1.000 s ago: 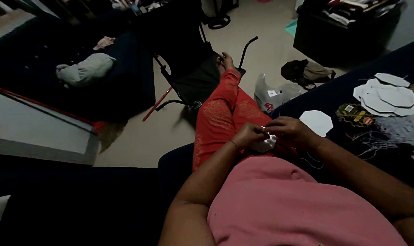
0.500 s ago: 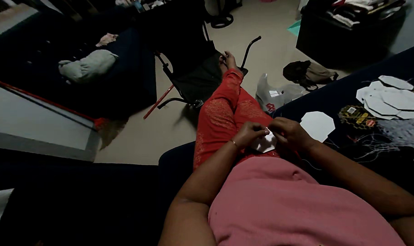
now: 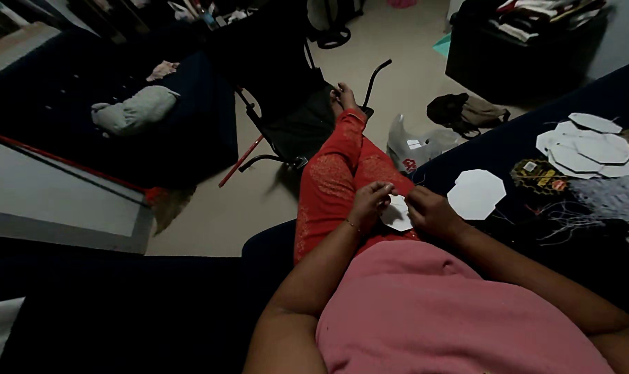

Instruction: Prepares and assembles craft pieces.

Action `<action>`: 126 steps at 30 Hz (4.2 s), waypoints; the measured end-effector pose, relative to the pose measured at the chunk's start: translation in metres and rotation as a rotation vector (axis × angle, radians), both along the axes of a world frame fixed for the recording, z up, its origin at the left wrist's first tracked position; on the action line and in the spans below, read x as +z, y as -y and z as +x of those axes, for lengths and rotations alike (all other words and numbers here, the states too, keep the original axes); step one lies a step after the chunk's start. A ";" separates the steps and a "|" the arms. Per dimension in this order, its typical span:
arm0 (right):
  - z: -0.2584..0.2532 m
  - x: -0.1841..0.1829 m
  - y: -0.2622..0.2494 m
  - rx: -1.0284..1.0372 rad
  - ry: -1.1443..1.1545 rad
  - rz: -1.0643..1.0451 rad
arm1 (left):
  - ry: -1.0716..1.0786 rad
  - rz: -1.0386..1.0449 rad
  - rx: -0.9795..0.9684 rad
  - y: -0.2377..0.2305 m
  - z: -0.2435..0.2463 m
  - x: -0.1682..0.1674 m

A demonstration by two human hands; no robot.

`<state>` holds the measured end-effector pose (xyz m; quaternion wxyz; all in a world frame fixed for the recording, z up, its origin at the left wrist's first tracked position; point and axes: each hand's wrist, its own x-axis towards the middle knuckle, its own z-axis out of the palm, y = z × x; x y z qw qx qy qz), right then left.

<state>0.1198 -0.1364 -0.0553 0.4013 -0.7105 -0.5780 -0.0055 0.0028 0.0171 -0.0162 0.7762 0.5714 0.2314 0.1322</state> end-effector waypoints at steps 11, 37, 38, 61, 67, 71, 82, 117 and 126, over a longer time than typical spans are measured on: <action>-0.002 -0.001 -0.005 -0.042 -0.135 0.089 | -0.229 0.836 -0.243 0.007 0.004 0.007; -0.009 -0.015 -0.013 -0.163 0.020 0.220 | -0.259 0.918 -0.141 0.017 0.007 0.000; -0.009 -0.012 -0.013 -0.165 0.018 0.183 | -0.265 0.995 -0.162 0.019 0.007 0.002; 0.003 -0.014 -0.007 -0.019 -0.341 0.320 | 0.012 0.417 -0.150 0.005 0.005 -0.010; -0.001 -0.010 -0.004 -0.046 -0.185 0.290 | 0.000 0.514 -0.100 0.005 0.004 -0.012; -0.003 -0.011 -0.006 -0.110 -0.042 0.282 | -0.054 0.666 -0.125 0.009 0.004 -0.008; 0.004 0.001 0.000 -0.042 -0.623 0.173 | -0.143 0.595 -0.077 0.008 0.005 -0.003; 0.114 0.005 0.104 -0.654 -0.371 -0.491 | 0.140 0.909 -0.482 0.007 0.012 -0.011; 0.098 -0.007 0.076 -0.639 -0.449 -0.485 | 0.056 0.831 -0.444 0.007 0.008 -0.002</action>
